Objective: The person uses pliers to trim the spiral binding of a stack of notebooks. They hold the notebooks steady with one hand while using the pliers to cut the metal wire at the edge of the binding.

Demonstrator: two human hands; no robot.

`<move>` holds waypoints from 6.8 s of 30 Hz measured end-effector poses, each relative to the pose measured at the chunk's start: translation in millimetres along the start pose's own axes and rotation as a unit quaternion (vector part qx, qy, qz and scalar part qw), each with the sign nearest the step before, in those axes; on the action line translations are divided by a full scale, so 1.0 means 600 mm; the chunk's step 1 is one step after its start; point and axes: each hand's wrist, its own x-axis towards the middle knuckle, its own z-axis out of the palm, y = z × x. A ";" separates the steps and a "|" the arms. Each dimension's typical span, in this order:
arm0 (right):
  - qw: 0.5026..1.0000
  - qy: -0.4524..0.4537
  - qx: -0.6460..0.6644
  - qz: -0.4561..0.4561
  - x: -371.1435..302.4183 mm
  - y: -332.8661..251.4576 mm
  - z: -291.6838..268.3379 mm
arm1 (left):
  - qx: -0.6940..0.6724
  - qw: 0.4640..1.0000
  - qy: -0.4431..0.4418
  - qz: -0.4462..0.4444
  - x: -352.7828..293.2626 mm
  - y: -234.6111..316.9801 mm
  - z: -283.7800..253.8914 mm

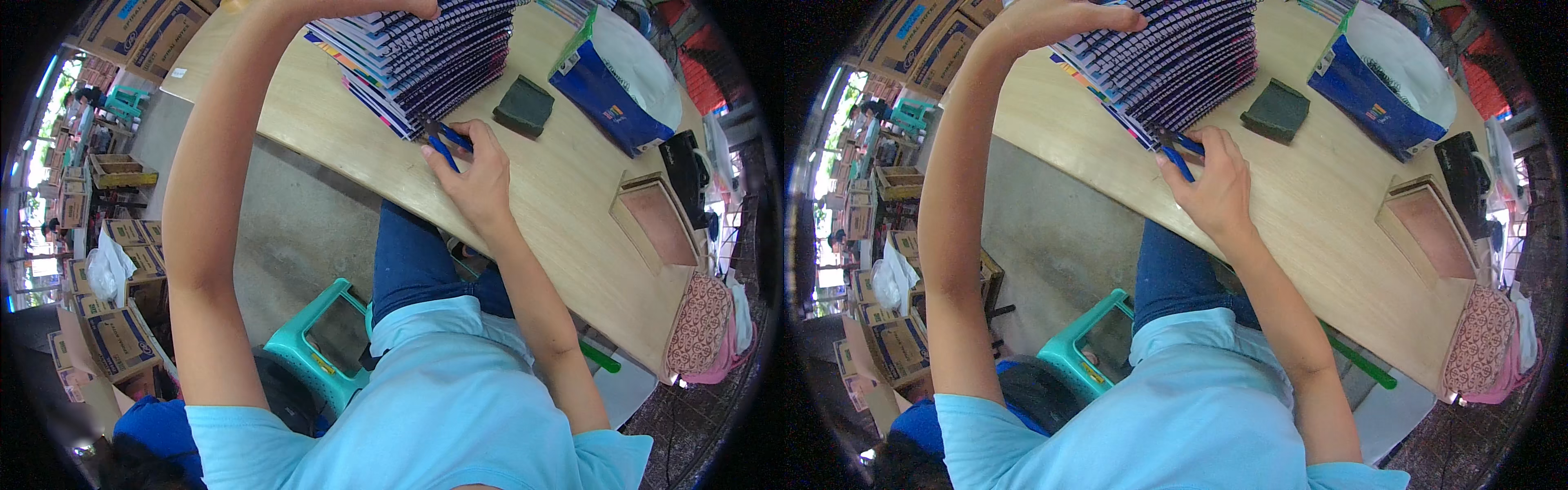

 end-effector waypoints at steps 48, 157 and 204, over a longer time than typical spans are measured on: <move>0.973 -0.189 -0.012 0.133 0.034 0.002 -0.034 | 0.040 0.999 0.024 -0.007 0.019 -0.030 0.018; 0.939 -0.226 -0.250 -0.069 0.021 0.008 -0.014 | 0.027 0.997 0.068 0.030 0.024 -0.051 0.035; 0.810 0.037 0.487 0.325 0.116 0.028 -0.021 | -0.715 0.642 0.236 -0.145 -0.191 -0.320 0.264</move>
